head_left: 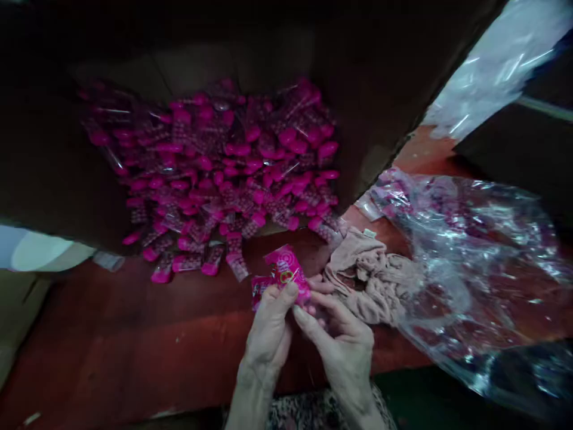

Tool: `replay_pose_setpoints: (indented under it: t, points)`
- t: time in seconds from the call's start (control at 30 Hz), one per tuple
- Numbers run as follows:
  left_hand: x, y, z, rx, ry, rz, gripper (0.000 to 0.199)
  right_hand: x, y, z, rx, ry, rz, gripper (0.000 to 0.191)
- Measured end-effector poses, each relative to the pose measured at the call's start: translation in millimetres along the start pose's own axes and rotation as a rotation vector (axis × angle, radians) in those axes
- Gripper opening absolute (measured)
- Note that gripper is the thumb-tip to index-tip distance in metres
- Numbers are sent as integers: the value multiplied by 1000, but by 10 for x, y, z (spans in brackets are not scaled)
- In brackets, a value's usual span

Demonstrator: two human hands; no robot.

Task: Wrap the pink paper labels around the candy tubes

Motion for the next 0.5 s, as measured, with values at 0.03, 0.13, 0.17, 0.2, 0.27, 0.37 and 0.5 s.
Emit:
replay_pose_setpoints:
  t: [0.03,0.13,0.17,0.2,0.27,0.37,0.5]
  points:
    - [-10,31,4,7,-10,10,16,-15,-18,11,-35,-25,-18,20]
    - [-49,88,7,18,-7,0,13,-66,-55,48,-126,-108,-68,22]
    - [-64,90,1,18,10,-18,15,-87,-67,81,-165,-156,-96,23]
    - [-80,80,-7,16,29,-44,16,-105,-74,107,-194,-191,-118,26]
    - [-103,36,-23,3,55,-102,17,-103,-49,106,-188,-188,-99,32]
    - [-113,-82,-61,4,54,-188,18,-53,100,-9,12,-17,93,36]
    - [-133,-185,-131,58,65,-253,22,-99,266,-132,124,187,253,23]
Point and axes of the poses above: each hand's wrist, its own x-axis towards the middle knuckle, its own y-axis out of the palm, z = x × y, the point moved 8 cm from there along x, towards the middle knuckle, and after that the axes turned 6 degrees about z, right-handed, at the moved point
